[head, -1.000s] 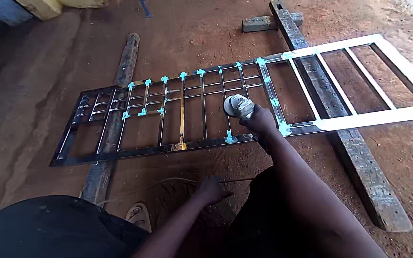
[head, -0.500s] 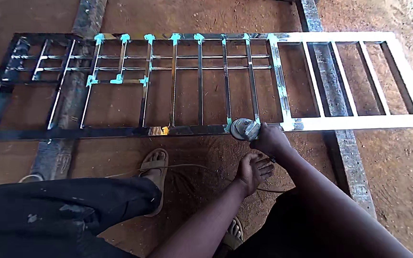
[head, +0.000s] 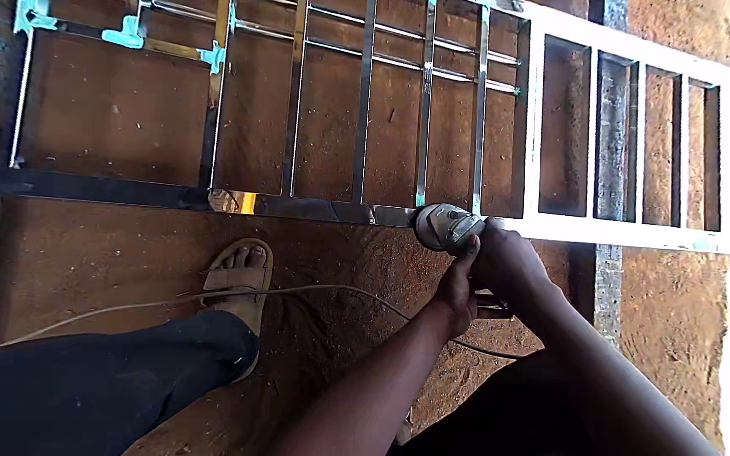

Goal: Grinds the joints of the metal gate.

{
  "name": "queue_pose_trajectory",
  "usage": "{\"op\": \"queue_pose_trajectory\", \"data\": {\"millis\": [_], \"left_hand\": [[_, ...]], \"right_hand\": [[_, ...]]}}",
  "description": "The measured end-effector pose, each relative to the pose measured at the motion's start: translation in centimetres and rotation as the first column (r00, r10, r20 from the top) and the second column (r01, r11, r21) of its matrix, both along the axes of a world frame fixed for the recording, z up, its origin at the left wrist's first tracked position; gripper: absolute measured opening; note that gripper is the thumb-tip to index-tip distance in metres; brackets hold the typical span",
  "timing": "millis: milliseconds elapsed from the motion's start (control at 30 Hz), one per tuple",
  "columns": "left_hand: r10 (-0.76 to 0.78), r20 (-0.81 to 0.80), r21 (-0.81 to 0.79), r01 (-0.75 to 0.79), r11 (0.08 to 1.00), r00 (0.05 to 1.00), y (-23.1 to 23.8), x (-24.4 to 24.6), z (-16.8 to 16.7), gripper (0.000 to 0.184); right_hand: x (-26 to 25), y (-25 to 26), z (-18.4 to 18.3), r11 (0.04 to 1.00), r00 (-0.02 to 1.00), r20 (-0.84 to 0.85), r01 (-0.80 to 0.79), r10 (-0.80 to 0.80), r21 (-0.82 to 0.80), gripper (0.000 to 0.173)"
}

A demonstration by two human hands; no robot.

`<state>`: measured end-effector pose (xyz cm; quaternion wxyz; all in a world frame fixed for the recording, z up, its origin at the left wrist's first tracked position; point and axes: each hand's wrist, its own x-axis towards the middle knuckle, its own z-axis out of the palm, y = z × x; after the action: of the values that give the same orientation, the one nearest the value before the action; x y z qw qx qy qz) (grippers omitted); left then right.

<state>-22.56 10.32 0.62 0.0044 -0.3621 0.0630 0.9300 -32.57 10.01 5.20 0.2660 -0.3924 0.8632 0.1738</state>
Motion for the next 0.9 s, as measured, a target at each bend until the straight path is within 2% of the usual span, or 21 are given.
{"op": "queue_pose_trajectory", "data": {"millis": [100, 267, 467, 600, 733, 900], "left_hand": [[0.014, -0.056, -0.009, -0.014, 1.000, 0.998, 0.1, 0.5, -0.1, 0.084], [0.022, -0.052, -0.101, -0.027, 0.994, 0.998, -0.9, 1.2, -1.0, 0.083], [-0.008, -0.129, 0.015, 0.010, 1.000, 0.992, -0.3, 1.1, -1.4, 0.082], [0.046, -0.115, -0.052, -0.053, 0.997, 0.992, -1.2, 1.9, -1.9, 0.073], [-0.056, -0.111, -0.012, 0.055, 0.998, 0.992, -2.2, 1.8, -1.3, 0.077], [0.057, -0.130, 0.010, -0.056, 0.998, 0.990, 0.3, 1.7, -2.2, 0.074]], "right_hand": [[0.4, -0.1, 0.3, 1.000, 1.000, -0.026, -0.009, 0.009, 0.016, 0.045], [0.4, -1.9, -0.5, 0.999, 0.999, -0.006, -0.047, 0.048, 0.021, 0.050], [0.7, -0.7, 0.6, 0.996, 0.997, -0.064, -0.031, 0.037, 0.083, 0.051], [1.0, -2.4, 0.2, 0.996, 0.997, 0.016, -0.078, 0.078, 0.051, 0.054], [1.1, -2.1, 0.4, 0.998, 1.000, -0.027, -0.005, 0.007, 0.055, 0.050], [1.0, -0.9, 0.4, 0.993, 0.996, -0.038, -0.081, 0.085, 0.087, 0.053]]}}
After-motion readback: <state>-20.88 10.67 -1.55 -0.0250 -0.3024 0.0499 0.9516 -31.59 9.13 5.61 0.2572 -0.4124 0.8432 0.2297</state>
